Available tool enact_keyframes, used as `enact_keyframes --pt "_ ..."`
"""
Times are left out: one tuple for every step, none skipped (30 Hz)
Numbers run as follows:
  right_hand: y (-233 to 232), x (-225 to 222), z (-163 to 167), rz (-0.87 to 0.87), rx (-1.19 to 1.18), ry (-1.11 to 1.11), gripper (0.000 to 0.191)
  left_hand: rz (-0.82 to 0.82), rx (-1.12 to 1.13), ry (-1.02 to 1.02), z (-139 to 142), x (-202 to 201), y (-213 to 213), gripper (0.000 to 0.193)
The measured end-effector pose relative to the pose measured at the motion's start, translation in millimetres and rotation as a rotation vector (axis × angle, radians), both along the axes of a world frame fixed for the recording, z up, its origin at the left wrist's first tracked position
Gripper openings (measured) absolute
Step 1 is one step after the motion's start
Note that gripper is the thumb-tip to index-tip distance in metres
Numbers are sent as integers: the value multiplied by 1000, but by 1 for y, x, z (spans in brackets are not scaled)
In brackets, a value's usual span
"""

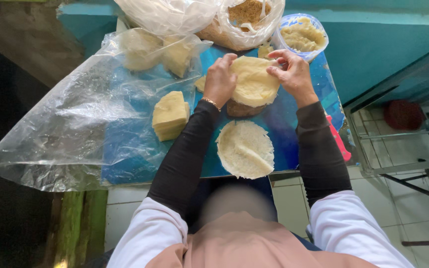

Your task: The person sits at a small table and repeatedly peels thin, translucent sheets off a round pale block resting on a wooden base, stretching each sheet by hand and setting it aside. A red-handled knife and a stack of similar blocks sit on the plastic-covered table.

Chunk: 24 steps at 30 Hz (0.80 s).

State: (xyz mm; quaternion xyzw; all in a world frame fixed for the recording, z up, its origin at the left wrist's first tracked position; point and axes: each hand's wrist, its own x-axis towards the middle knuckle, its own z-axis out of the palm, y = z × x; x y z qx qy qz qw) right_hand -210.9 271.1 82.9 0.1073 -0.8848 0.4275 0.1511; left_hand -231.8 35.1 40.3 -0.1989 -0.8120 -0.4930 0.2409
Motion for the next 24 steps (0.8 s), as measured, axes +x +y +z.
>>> enact_keyframes --pt "1 1 -1 -4 -10 -5 37 -14 13 13 -1 3 -1 46" --pt "2 2 -1 -9 -19 -6 37 -8 -14 22 -1 6 -1 45" --pt "3 2 -2 -8 -20 6 37 -4 -40 36 -1 7 -1 44" --pt "4 3 -3 -7 -21 16 36 -1 -67 46 -1 8 -2 43" --pt "4 4 -5 -5 -22 23 36 -7 -68 55 0 9 -3 42" --pt "4 6 -6 -7 0 48 35 -12 -69 66 0 10 -4 42" --pt "4 7 -6 -9 23 75 35 -16 -69 79 2 11 -4 41" --pt "4 9 -5 -9 45 103 34 0 -96 73 3 11 -4 40" --pt "2 11 -4 -22 114 141 31 18 -125 65 5 12 -4 39" --pt "0 15 -4 -34 182 177 28 35 -154 55 7 15 -4 37" --pt "-3 19 -2 -46 249 214 25 52 -193 68 9 17 -4 34" --pt "-6 22 2 -60 321 276 21 68 -232 82 12 20 -5 31" --pt "-10 27 7 -74 394 334 18 82 -271 93 16 24 -5 28" --pt "-13 35 11 -86 468 389 15 62 -278 98 20 30 -4 25" --pt "-17 44 16 -98 460 398 16 42 -284 105 25 35 -5 21" --pt "-22 56 20 -112 451 410 17 22 -292 115 32 40 -7 17" --pt "-25 69 25 -130 443 421 19 15 -270 141 39 49 -10 18" --pt "-28 87 28 -51 371 380 16 5 -246 167 45 61 -13 18" --pt "-30 110 29 27 298 337 14 -4 -221 192 51 76 -17 20" --pt "-33 132 32 146 284 275 13 -21 -221 99 56 93 -23 14" --pt "-36 153 33 269 268 212 12 -36 -220 3 59 115 -30 9" --pt "-38 174 36 323 265 122 13 -50 -219 -93 61 138 -37 5" --pt "-39 192 39 376 261 34 14 -82 -195 -23 63 161 -45 5" --pt "-42 208 43 402 271 41 19 -111 -169 50 65 182 -53 4"
